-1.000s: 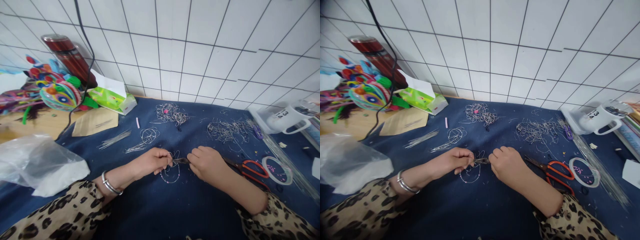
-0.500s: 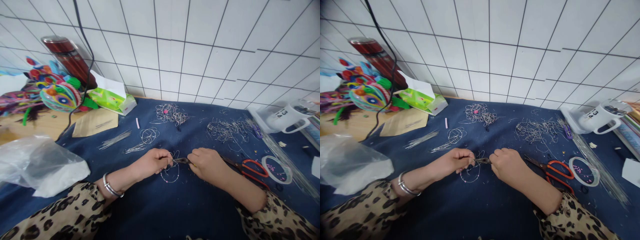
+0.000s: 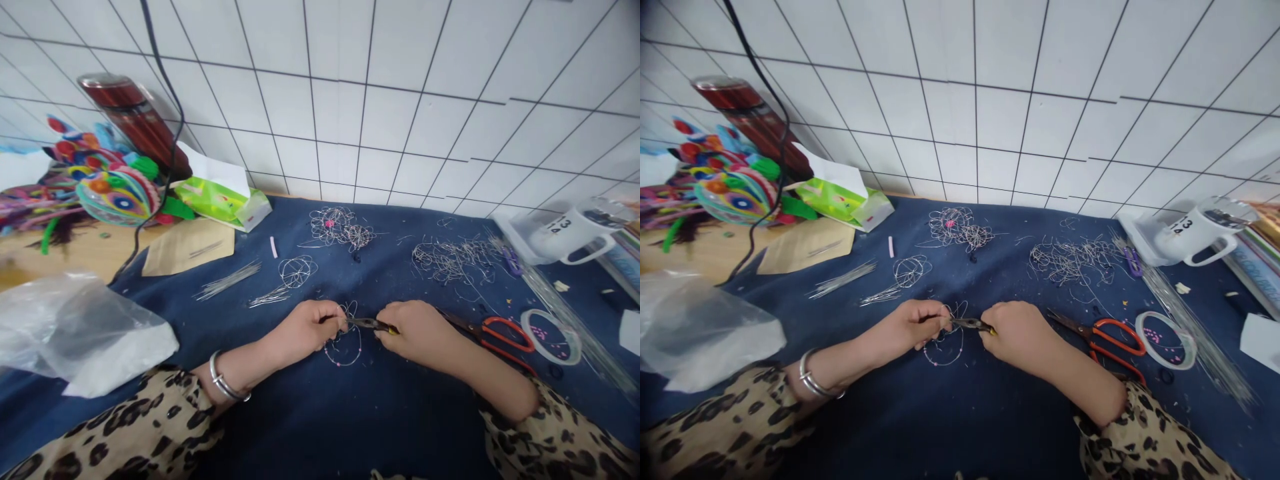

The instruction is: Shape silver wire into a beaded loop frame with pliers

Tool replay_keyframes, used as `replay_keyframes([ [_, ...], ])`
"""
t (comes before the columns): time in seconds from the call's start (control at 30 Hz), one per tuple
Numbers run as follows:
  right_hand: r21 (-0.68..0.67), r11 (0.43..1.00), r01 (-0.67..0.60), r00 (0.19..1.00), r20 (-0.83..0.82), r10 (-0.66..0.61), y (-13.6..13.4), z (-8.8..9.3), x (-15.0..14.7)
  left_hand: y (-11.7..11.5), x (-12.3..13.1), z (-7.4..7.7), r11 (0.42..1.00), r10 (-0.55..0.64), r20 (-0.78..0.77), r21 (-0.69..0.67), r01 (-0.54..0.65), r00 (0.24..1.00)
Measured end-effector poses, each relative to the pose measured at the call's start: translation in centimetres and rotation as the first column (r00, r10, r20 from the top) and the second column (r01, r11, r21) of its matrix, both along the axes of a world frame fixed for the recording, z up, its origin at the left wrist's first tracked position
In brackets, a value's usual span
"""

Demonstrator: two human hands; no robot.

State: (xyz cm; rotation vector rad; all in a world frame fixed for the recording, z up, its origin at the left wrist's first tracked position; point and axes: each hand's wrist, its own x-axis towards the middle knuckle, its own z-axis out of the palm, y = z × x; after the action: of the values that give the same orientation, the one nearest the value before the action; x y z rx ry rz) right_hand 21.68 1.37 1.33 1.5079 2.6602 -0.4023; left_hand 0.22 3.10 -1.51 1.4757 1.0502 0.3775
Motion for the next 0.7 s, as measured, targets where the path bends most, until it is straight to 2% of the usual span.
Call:
replay_keyframes([
  [0.27, 0.061, 0.994, 0.088, 0.996, 0.023, -0.090, -0.55, 0.05, -0.48, -0.16, 0.08, -0.07, 0.998, 0.056, 0.048, 0.007, -0.056, 0.997],
  [0.5, 0.077, 0.994, 0.075, 0.997, -0.032, -0.073, -0.33, -0.56, -0.50, -0.16, 0.10, -0.27, 0.992, 0.114, 0.126, -0.060, -0.107, 0.985],
  [0.7, 0.132, 0.990, 0.044, 0.999, -0.022, -0.041, -0.48, -0.18, -0.73, -0.07, 0.14, -0.44, 0.986, 0.144, 0.154, -0.102, -0.129, 0.978],
])
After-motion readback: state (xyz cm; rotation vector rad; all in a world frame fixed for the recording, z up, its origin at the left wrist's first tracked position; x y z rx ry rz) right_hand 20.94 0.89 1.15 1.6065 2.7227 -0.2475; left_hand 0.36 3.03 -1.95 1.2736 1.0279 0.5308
